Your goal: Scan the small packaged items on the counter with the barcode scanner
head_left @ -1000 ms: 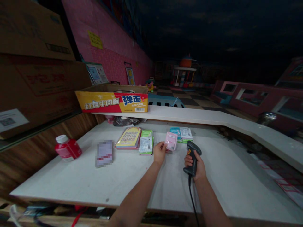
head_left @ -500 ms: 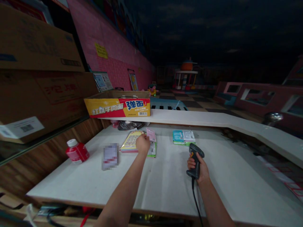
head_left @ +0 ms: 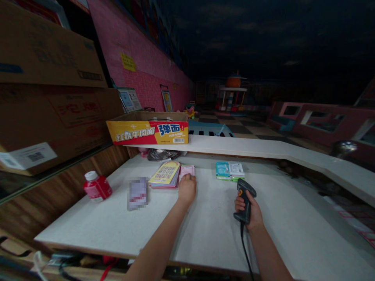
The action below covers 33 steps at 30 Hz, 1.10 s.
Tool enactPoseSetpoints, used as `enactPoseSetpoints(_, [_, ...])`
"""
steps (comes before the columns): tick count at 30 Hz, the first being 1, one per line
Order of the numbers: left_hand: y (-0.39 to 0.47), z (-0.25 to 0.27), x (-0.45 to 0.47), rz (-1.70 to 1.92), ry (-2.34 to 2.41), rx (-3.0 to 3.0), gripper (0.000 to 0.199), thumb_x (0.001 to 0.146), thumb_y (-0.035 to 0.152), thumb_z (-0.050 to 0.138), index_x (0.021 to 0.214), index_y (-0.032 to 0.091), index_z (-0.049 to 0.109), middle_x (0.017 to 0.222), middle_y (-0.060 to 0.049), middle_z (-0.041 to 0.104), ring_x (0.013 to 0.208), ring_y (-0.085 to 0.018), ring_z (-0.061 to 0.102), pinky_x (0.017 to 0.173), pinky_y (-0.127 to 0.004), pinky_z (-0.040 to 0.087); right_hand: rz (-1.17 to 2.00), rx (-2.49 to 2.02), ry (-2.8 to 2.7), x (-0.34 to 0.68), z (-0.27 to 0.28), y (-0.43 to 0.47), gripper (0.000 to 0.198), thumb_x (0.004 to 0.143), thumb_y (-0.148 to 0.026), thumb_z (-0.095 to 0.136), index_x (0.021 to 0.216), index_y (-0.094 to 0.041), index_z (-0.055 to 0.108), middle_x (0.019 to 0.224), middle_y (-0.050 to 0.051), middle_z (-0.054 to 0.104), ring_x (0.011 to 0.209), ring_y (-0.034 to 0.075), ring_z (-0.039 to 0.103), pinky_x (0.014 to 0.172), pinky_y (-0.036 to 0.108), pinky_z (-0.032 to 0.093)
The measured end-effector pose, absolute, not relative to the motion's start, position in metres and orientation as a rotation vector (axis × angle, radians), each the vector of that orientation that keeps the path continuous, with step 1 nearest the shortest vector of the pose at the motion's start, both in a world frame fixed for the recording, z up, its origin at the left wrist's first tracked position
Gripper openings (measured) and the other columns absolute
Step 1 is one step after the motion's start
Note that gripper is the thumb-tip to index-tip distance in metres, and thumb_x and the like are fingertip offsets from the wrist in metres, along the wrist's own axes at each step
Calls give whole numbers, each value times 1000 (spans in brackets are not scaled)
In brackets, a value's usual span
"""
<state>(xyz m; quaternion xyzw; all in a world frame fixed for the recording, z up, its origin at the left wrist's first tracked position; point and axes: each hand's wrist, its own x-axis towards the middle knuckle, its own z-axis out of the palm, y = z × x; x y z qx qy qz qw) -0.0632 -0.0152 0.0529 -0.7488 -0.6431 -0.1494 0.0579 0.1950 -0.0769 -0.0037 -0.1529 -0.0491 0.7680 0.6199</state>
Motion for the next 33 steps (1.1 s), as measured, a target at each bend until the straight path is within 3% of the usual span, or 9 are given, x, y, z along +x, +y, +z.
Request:
enactPoseSetpoints(5, [-13,41,-62,-452,-1964,-2246,37,93,25,48,127,14,58,141,-17,49,130,-28,44,107,-40,35,1788,-336,-112,197,-6,-76,20,79,-26,72,90,-17,58,59,-7,47,45,6,46,36,14,42])
enactPoseSetpoints(13, [-1,46,-62,-363,-2077,-2252,55,95,39,45,139,6,48,149,-22,40,140,-33,35,114,-44,29,1777,-355,-128,196,-4,-76,25,75,-24,76,91,-14,58,59,-6,47,45,5,47,38,14,41])
enactPoseSetpoints(21, [-2,60,-78,-450,-2024,-2207,50,96,34,39,135,6,52,147,-19,45,140,-29,36,116,-39,26,1779,-373,-128,196,-4,-79,26,75,-24,74,92,-16,56,59,-7,47,46,5,47,38,13,41])
enactPoseSetpoints(25, [-13,63,-99,-482,-2132,-1907,51,93,31,45,137,5,51,146,-21,45,140,-33,34,117,-48,22,1784,-362,-119,195,-3,-80,23,78,-24,72,92,-17,55,60,-6,48,46,5,47,38,13,42])
enactPoseSetpoints(29, [-25,54,-113,-396,-2297,-1669,57,89,34,51,134,0,52,141,-29,47,136,-41,38,112,-55,26,1784,-359,-93,195,-2,-81,22,77,-23,72,89,-16,55,60,-6,47,45,5,46,37,14,42])
enactPoseSetpoints(33, [-31,49,-115,-373,-2280,-1712,53,91,32,48,135,3,52,141,-26,49,130,-37,45,106,-48,36,1779,-361,-97,195,-2,-81,25,75,-23,74,91,-16,55,60,-6,47,45,5,47,38,14,42])
